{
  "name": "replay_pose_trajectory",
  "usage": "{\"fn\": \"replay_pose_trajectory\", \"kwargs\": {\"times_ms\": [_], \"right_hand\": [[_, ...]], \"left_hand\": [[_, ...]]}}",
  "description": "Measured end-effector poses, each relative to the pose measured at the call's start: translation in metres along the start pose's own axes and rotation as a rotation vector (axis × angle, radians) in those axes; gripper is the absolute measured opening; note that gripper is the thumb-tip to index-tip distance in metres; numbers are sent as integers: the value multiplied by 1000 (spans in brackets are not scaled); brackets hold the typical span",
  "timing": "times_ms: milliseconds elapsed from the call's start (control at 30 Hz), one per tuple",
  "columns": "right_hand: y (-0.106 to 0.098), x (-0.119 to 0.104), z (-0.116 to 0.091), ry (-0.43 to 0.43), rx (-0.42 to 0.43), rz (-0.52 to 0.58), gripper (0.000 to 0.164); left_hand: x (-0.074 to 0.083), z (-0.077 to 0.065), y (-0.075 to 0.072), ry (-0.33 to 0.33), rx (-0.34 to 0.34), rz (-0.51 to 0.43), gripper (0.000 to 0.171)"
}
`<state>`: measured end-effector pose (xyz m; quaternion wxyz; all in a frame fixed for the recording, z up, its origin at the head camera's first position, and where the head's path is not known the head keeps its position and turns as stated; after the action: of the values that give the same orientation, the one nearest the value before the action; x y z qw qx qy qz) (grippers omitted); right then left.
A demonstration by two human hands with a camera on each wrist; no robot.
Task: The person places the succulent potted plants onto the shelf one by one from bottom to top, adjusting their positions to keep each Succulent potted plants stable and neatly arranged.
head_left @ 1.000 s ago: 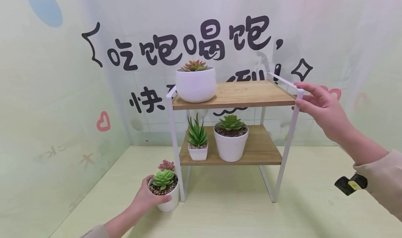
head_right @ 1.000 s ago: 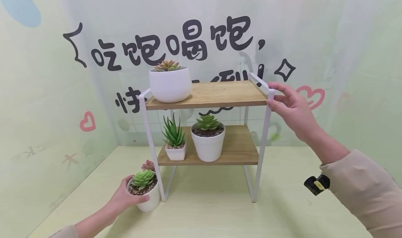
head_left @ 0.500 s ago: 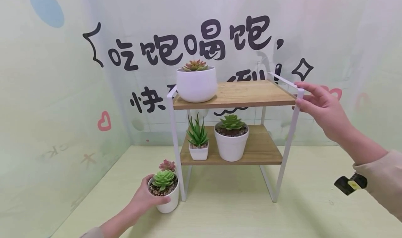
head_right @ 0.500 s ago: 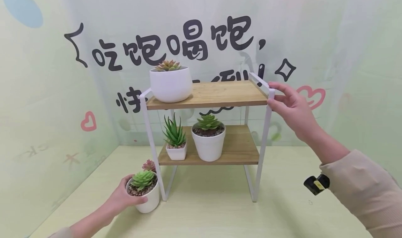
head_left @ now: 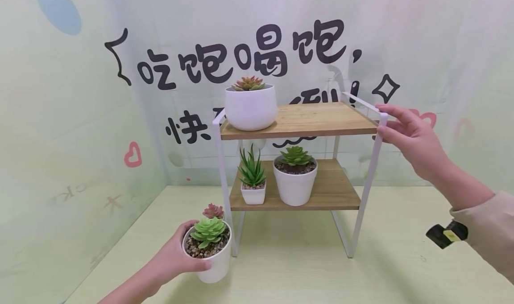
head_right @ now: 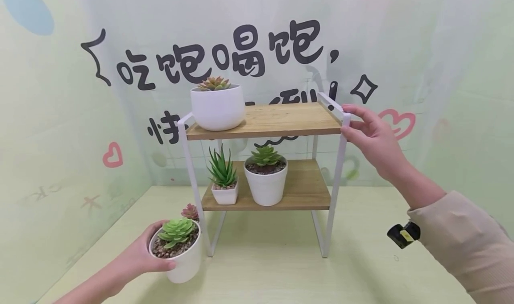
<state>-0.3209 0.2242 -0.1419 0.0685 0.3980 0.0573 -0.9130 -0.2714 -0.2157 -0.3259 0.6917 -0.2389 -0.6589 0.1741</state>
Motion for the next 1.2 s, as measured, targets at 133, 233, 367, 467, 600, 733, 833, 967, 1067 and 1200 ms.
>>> {"fn": "replay_pose_trajectory", "kwargs": {"times_ms": [133,233,367,467,600,733,833,967,1067,1200], "right_hand": [[1,0,1,1,1,-1,41],[1,1,1,10,1,-16,41],[1,2,1,16,1,-27,41],[1,2,1,11,1,-20,40],[1,1,0,4,1,-10,39],[1,0,0,0,2,-8,40],[1,1,0,3,4,-14,40],[0,2,0,9,2,-19,39],[0,2,0,12,1,-22,39],[0,2,1,12,0,-29,39]], "left_hand": [[23,-13,1,78,-54,-39,96],[43,-20,4,155,-115,-69,94],[79,-28,8,259,-170,-47,93],[114,-34,9,326,-184,-3,94],[160,-36,10,373,-201,42,97],[204,-32,9,365,-221,61,95],[233,-28,9,340,-227,84,92],[268,-21,9,346,-207,114,89],[292,-15,8,382,-173,118,82],[319,-4,2,406,-103,141,80]]}}
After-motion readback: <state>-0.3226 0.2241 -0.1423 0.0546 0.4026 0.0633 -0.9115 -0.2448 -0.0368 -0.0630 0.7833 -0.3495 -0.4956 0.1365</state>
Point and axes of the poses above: each hand's wrist, its own z-axis towards the middle knuckle, its own y-axis out of the palm, x = y × z, the point moved 7 cm from there along z, towards the middle knuckle, and after that the axes turned 3 degrees about z, right-handed, at the moved point
